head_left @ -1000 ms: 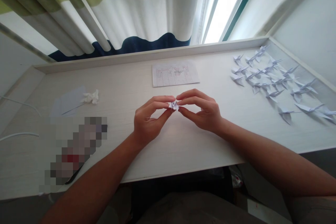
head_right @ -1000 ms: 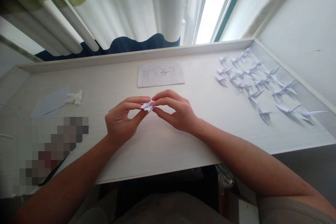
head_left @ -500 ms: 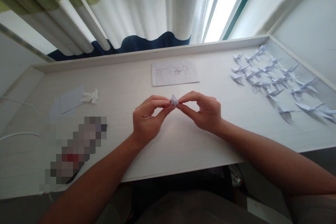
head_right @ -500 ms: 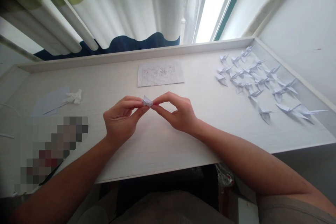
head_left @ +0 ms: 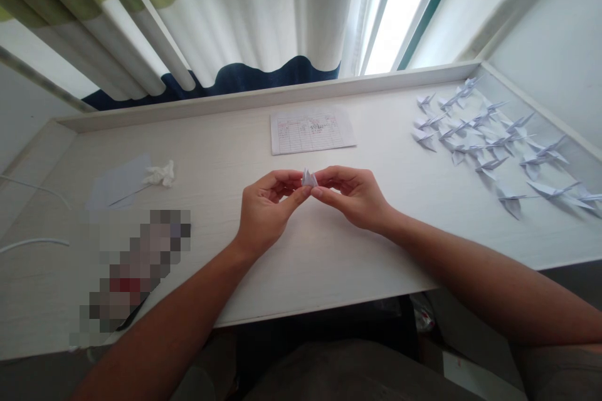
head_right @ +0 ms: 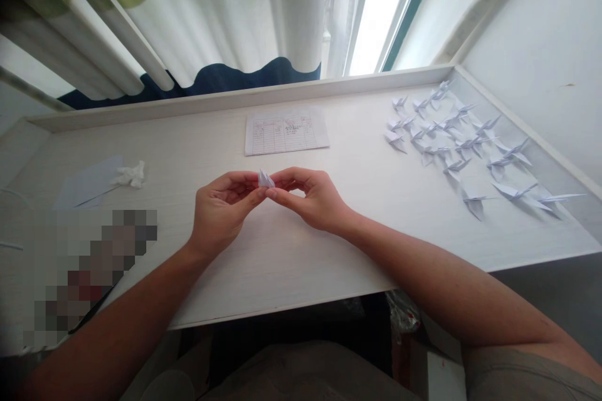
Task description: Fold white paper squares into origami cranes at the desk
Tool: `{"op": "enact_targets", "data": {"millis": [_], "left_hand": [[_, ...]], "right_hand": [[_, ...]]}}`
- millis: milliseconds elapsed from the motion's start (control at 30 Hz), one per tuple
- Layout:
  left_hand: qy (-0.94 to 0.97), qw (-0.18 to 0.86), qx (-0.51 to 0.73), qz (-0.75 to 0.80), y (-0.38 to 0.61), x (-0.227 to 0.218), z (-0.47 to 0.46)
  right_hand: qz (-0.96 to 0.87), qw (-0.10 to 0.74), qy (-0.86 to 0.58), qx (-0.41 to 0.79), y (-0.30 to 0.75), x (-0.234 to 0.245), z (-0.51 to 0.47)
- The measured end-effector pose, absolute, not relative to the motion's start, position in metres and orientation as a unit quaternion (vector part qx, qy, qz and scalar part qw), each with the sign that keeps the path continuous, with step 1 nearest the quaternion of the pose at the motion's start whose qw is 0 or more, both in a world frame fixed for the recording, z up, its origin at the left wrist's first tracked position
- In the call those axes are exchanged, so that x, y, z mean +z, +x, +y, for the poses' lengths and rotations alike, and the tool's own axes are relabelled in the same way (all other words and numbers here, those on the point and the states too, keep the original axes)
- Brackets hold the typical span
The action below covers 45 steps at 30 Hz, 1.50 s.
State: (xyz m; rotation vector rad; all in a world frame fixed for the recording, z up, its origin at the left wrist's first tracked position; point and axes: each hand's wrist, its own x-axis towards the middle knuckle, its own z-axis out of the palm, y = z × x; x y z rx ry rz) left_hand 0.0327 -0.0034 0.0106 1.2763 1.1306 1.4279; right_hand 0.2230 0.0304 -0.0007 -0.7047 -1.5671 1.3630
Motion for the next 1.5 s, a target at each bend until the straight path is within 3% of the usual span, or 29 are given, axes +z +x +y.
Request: {"op": "enact_targets", "data": {"millis": [300,633,967,1100,1333,1500], "left_hand": [[0.459,0.535,0.555,0.440,0.035,0.010,0.001],[0.478,0.554,0.505,0.457,0.034,0.010,0.000],[0.509,0.565,0.449,0.469,0.030,0.009,0.003],[0.510,0.579,0.438,0.460,0.027,0.015,0.002],[0.484,0.614,0.447,0.434,0.026,0.016,0.002],[0.482,0.616,0.435,0.447,0.024,0.016,0.003]], "right_hand": [[-0.589,0.479,-0.309,0.573,0.219,0.000,0.030],[-0.545,0.487,-0.305,0.611,0.216,0.000,0.032],[-0.610,0.399,-0.357,0.584,0.220,-0.009,0.038],[-0.649,0.401,-0.342,0.548,0.220,-0.006,0.033],[-0.606,0.419,-0.270,0.621,0.217,-0.001,0.034],[-0.608,0.386,-0.290,0.630,0.220,-0.002,0.036]]}}
